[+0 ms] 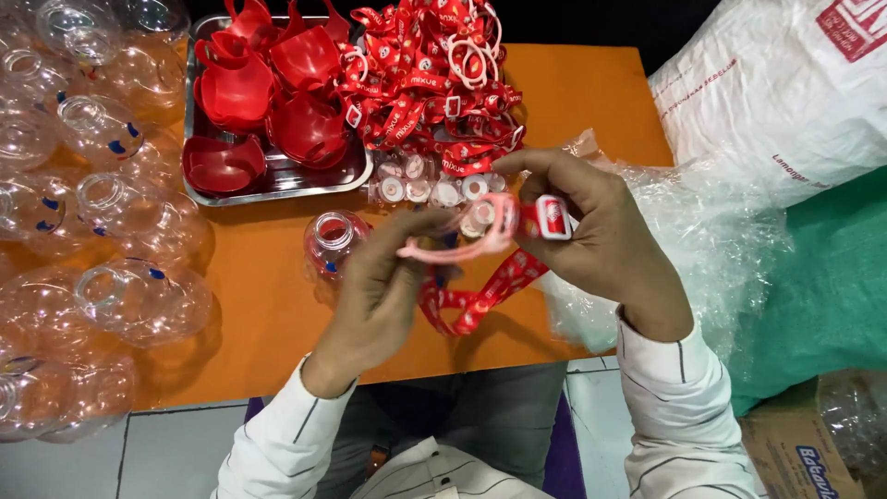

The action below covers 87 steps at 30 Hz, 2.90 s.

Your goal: Assembling a decorative bottle by attaching a red strap and harness to the bottle neck.

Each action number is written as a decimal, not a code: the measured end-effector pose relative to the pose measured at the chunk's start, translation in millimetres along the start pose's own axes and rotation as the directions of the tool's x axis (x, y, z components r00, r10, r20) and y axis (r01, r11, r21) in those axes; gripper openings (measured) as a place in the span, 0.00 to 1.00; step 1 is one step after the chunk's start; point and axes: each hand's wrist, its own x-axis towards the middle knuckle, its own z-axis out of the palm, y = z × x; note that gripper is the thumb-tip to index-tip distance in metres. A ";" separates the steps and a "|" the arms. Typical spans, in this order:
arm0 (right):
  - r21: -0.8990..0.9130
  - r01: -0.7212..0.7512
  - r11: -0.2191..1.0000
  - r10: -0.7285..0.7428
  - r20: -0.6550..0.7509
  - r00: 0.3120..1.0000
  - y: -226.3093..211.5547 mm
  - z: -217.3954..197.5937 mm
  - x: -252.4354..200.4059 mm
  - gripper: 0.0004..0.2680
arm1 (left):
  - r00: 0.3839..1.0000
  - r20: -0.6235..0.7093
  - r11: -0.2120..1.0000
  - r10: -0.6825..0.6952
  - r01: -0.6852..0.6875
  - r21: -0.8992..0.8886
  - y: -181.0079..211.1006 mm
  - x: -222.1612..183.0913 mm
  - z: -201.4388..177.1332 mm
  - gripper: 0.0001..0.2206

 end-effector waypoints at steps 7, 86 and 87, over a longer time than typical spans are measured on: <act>0.289 -0.377 0.880 0.413 -0.074 0.908 52.3 -0.1 -24.0 0.21 | 0.880 -0.458 0.964 0.127 -0.219 -0.152 -0.4 3.3 -42.3 0.19; 0.682 -0.238 0.691 0.476 -0.182 0.860 100.4 146.5 -116.1 0.17 | 0.854 -0.512 0.991 0.098 -0.040 0.125 29.8 -26.7 -59.3 0.04; 0.469 -0.281 0.837 0.443 -0.282 0.851 89.2 145.2 -108.9 0.16 | 0.866 -0.494 0.976 0.082 0.031 0.216 31.2 -27.1 -53.7 0.09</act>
